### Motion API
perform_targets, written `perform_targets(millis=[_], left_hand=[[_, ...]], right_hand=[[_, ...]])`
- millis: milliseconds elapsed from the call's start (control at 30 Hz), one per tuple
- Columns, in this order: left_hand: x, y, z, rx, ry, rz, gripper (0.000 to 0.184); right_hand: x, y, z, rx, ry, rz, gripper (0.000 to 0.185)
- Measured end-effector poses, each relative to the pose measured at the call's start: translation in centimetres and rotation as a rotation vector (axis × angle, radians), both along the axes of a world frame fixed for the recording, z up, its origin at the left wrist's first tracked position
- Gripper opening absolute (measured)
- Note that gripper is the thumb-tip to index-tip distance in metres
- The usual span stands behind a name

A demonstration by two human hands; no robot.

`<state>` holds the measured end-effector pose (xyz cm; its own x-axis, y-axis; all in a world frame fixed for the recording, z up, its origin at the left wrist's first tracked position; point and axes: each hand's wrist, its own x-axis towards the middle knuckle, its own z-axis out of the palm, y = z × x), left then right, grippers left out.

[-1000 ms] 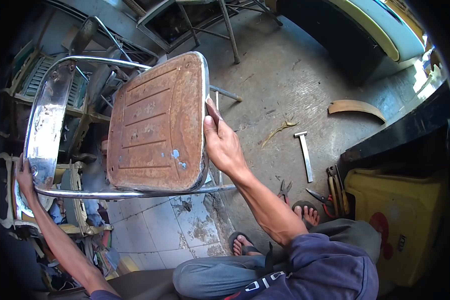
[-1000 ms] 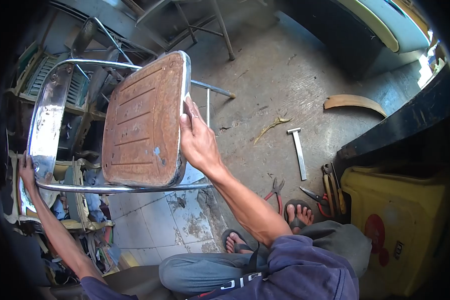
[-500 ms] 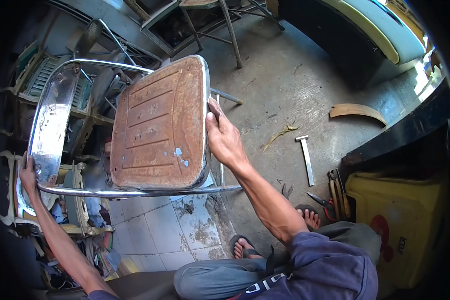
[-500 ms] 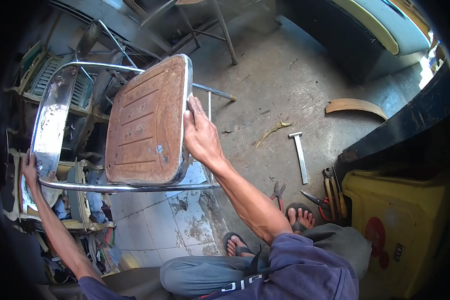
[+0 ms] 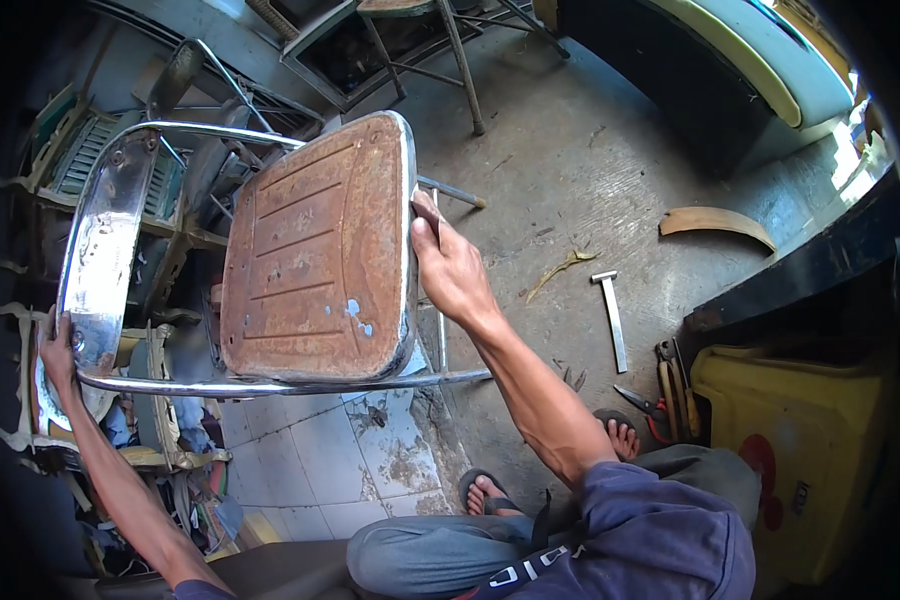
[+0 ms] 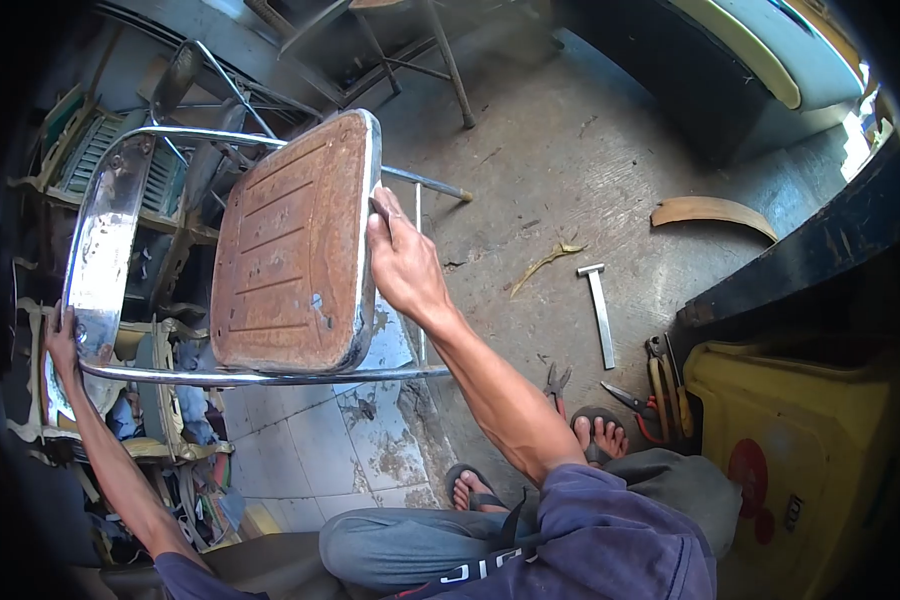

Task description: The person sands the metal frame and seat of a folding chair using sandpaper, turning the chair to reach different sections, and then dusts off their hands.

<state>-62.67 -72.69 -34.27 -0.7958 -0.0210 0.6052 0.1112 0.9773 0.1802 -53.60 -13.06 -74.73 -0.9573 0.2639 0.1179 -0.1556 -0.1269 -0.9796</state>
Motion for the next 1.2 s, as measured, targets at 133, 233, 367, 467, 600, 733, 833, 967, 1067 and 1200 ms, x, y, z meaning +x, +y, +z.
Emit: perform_targets(millis=[133, 233, 367, 467, 600, 733, 833, 967, 1067, 1200], left_hand=[[0.7, 1.2, -0.1, 0.039, -0.021, 0.057, 0.049], [0.5, 1.7, -0.3, 0.095, -0.011, 0.003, 0.048], [1.5, 1.7, -0.3, 0.044, -0.048, 0.015, 0.049], [0.0, 0.2, -0.4, 0.101, -0.032, -0.023, 0.049], [1.0, 1.5, 0.0, 0.068, -0.062, 0.097, 0.048], [0.8, 1.5, -0.3, 0.124, -0.061, 0.032, 0.049], [1.1, 2.1, -0.4, 0.062, -0.034, 0.062, 0.049], [0.5, 1.0, -0.4, 0.039, -0.013, 0.015, 0.05], [0.8, 0.9, -0.6, 0.121, -0.023, 0.004, 0.049], [1.1, 2.4, -0.5, -0.013, -0.016, 0.026, 0.05]], right_hand=[[-1.9, 1.6, 1.6, -0.089, -0.086, 0.087, 0.052], [0.4, -0.1, -0.1, -0.015, 0.035, -0.012, 0.05], [-2.4, 1.5, 1.2, -0.08, -0.059, 0.051, 0.05], [0.6, 0.0, -0.3, 0.048, 0.064, -0.041, 0.051], [-3.0, 1.5, 0.6, -0.057, -0.03, 0.016, 0.05], [0.4, 0.5, -0.3, 0.04, 0.072, -0.018, 0.051], [-3.6, 1.5, -0.1, 0.053, 0.02, -0.014, 0.05], [-2.2, 1.1, -0.2, 0.079, 0.051, -0.043, 0.049], [-3.4, 1.2, 0.2, 0.047, 0.03, -0.049, 0.049], [-4.9, 2.1, 1.0, 0.106, 0.0, -0.046, 0.049]])
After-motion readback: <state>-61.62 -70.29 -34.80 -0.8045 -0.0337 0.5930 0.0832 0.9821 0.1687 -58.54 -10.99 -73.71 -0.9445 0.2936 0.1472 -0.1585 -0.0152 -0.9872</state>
